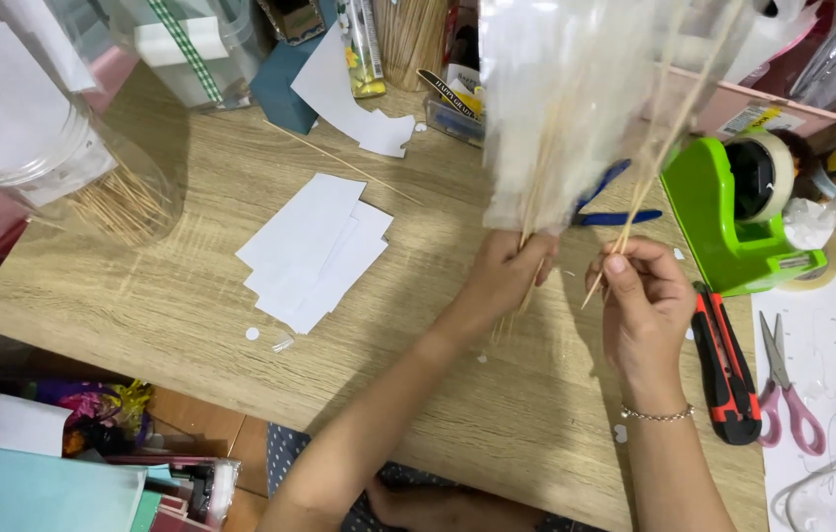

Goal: The person gathers wooden skewers and places them into a clear plastic bag. They then pick up a stack of small white paper labels and sort through them on the table.

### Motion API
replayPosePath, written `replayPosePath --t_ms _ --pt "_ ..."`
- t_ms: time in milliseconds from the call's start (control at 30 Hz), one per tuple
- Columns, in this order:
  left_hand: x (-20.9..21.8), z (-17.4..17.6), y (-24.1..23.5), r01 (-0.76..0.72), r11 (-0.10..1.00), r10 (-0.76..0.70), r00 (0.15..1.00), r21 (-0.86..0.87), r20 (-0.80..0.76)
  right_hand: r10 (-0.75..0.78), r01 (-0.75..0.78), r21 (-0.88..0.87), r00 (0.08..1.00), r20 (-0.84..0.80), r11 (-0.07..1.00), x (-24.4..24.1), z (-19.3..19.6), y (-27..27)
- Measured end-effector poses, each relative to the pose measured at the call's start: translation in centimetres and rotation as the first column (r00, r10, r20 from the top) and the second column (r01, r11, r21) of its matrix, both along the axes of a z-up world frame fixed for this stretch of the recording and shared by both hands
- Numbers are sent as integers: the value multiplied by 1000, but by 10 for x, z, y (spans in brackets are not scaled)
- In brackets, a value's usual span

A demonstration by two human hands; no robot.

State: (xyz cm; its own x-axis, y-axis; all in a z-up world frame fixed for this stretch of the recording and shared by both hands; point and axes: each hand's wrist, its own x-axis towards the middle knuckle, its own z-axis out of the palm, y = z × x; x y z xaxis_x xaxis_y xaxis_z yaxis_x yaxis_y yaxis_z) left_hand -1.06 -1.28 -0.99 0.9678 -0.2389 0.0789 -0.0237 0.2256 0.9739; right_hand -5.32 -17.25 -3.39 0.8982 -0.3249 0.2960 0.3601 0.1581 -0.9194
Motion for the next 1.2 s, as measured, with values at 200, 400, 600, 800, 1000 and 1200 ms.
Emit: replayPosePath --t_ms 200,400,600,800,1000,1200 --pt "-8 4 -5 106 994 -103 992 38 -72 -22 22 3 999 43 1000 -4 9 1" --pt "-5 12 -7 16 997 -1 981 77 -195 15 -63 -208 974 -225 976 -4 20 24" --pt "-6 18 -5 -41 997 61 950 70 -306 39 -87 -172 964 -264 981 -2 10 25" --pt "-10 20 -10 -64 998 61 955 -1 -290 37 -85 -194 970 -239 977 2 -4 17" --pt "-14 11 -5 -26 999 32 988 43 -150 -5 -121 -374 948 -318 920 -13 27 34" --pt "-16 25 7 -19 1000 20 998 12 -54 148 -209 -99 890 -430 973 -10 22 26"
